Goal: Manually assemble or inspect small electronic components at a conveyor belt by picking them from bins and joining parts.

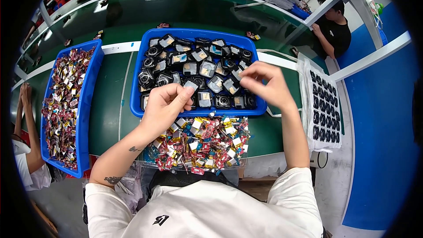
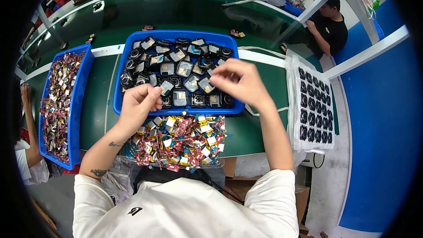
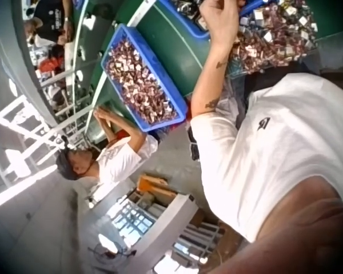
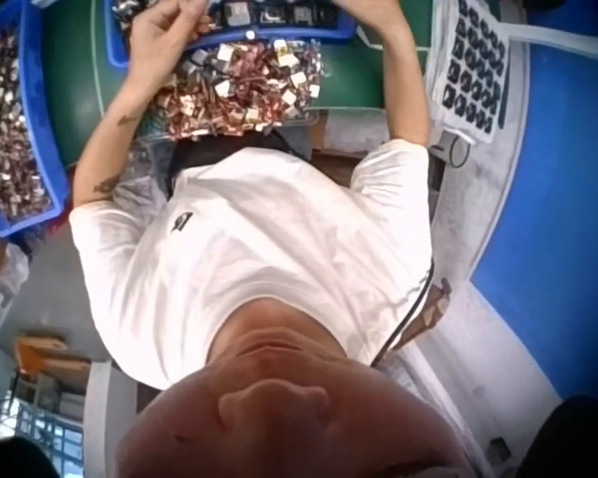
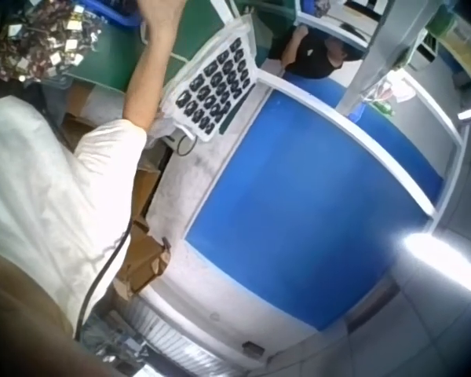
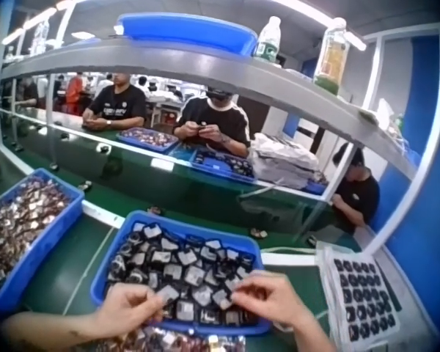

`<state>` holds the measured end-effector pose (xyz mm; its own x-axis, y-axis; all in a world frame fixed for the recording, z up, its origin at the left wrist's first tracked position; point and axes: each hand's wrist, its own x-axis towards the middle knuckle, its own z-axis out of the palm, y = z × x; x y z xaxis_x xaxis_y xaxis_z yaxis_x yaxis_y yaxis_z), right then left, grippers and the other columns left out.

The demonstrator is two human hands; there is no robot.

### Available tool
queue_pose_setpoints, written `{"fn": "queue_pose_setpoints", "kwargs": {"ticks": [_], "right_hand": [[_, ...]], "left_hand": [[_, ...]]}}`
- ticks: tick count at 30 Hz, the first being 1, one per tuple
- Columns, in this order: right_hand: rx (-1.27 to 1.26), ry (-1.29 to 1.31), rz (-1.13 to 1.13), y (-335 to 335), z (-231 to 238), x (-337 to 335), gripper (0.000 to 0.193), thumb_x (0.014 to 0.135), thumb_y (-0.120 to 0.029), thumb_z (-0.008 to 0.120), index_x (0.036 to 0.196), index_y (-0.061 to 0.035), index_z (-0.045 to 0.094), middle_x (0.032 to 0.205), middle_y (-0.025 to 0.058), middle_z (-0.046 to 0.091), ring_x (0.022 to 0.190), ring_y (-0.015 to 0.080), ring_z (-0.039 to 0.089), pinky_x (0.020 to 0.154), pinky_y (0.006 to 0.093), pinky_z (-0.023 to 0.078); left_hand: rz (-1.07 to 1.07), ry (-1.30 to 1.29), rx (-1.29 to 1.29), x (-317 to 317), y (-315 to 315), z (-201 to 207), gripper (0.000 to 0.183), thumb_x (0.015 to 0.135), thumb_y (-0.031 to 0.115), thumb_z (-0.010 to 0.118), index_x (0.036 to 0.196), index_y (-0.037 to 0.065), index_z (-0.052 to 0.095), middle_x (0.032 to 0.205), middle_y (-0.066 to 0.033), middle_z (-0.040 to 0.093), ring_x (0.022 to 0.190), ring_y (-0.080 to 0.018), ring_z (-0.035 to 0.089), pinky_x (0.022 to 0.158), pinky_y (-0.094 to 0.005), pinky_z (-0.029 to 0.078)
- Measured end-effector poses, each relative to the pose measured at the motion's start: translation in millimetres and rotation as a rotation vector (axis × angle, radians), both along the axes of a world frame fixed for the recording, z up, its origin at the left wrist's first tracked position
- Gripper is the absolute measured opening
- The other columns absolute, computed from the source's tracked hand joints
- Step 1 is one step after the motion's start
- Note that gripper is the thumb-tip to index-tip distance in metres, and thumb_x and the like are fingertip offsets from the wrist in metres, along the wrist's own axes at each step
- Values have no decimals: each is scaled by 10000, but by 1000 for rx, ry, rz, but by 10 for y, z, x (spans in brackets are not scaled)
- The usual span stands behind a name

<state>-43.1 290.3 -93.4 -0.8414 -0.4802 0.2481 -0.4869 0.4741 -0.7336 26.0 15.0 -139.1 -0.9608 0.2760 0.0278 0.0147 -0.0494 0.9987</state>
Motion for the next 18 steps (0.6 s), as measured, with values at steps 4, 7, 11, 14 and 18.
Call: {"fn": "queue_pose_setpoints", "kwargs": {"ticks": [4,7,11,14,18], "right_hand": [[252,275,235,-416,-14,501,192,693,-126,756,847,-38,682,809,40,583,744,175,571,638,295,462],[77,271,295,-445,-132,443,186,682,-94,757,837,-31,675,848,54,609,784,193,585,670,317,481],[-156,215,324,-458,-190,404,205,673,-68,769,832,1,660,865,90,656,758,185,615,645,288,489],[-223,54,232,-469,-242,469,169,708,-96,754,826,-15,664,785,73,651,679,172,617,597,266,480],[-338,-84,170,-443,-308,509,150,735,-85,750,825,-5,661,760,64,650,616,90,594,559,214,465]], "left_hand": [[36,75,136,0,137,33,118,848,43,640,944,-13,601,825,-3,603,675,-7,522,608,-147,415],[-22,81,11,-23,116,-21,120,835,65,654,936,0,652,784,11,600,625,0,479,544,-160,393],[-87,254,-189,1,111,65,166,784,122,699,933,47,695,772,7,607,605,-26,473,525,-187,376],[-141,334,-305,23,104,118,233,735,146,749,916,24,668,858,-22,630,691,-69,515,577,-209,385],[-174,323,-392,33,116,174,270,677,172,800,868,33,668,855,-30,633,734,-105,548,603,-231,407]]}}
